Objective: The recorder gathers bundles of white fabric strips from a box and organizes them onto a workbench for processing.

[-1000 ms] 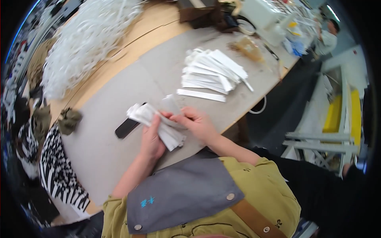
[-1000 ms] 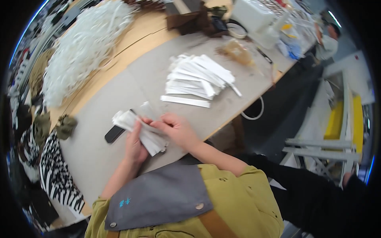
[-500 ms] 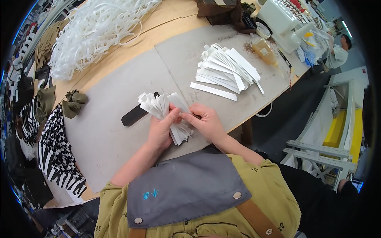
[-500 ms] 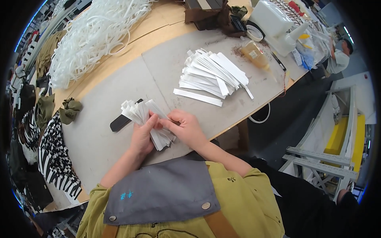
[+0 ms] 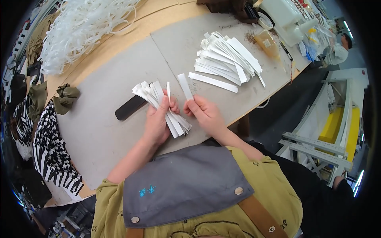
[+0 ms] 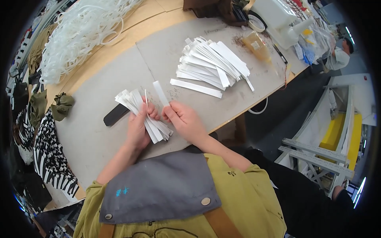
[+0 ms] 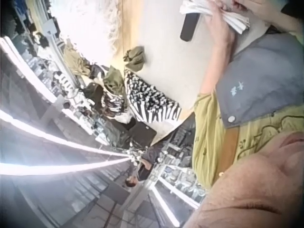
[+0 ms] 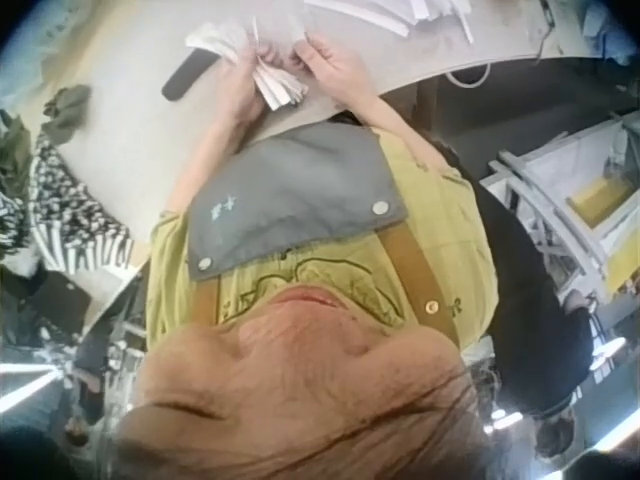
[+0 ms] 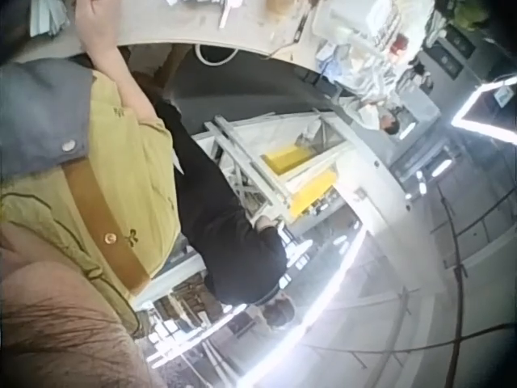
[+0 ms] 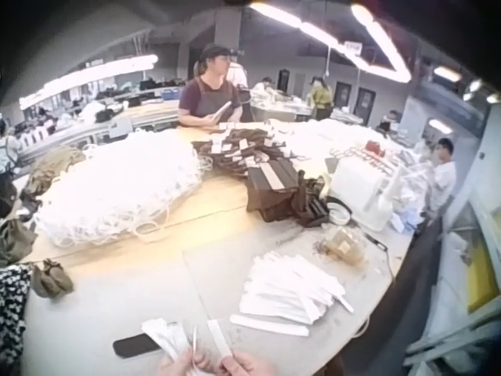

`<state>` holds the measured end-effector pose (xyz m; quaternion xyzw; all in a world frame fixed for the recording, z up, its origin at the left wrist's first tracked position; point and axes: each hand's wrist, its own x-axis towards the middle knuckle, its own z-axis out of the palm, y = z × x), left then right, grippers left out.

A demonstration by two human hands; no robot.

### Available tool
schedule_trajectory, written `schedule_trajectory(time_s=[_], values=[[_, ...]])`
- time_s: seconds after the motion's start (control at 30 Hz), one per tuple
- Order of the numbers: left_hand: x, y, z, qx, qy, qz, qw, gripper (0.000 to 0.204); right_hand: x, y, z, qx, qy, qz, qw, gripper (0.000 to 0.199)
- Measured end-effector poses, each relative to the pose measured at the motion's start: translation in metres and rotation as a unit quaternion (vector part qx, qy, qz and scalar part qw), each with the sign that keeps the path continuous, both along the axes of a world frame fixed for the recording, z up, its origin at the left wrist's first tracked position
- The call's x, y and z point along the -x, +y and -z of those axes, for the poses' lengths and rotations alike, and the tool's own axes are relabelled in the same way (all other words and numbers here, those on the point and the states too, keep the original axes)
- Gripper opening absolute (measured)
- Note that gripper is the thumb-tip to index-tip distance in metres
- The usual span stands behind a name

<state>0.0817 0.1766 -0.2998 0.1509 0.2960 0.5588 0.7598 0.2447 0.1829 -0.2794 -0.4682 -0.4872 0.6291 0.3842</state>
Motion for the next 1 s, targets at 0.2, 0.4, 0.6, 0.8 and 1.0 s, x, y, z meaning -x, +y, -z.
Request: schedule_trajectory(time_s=[0.2,0.4,0.6,0.8,1.0], values=[[-0.001,0.003,-0.016,0.037,0.166,0.030,0.985,0.023,-0.002,0.002,0.000,-0.185,-0.189,-0.081,0.961,0.023],[-0.008,0.003,-0.017,0.154,0.127,0.001,0.980,0.014,-0.028,0.020,0.000,-0.423,-0.315,0.048,0.848,0.016],[-0.004,0.002,-0.009,0.062,0.107,-0.002,0.992,0.014,-0.059,0.028,0.009,-0.375,-0.569,0.107,0.724,0.018],[-0.003,0.003,-0.008,0.070,0.132,0.006,0.989,0.015,-0.048,0.043,0.012,-0.371,-0.668,0.034,0.645,0.009],[-0.004,-0.001,-0.018,0.029,0.131,0.026,0.991,0.018,-0.047,0.046,-0.005,-0.312,-0.653,-0.006,0.690,0.013]])
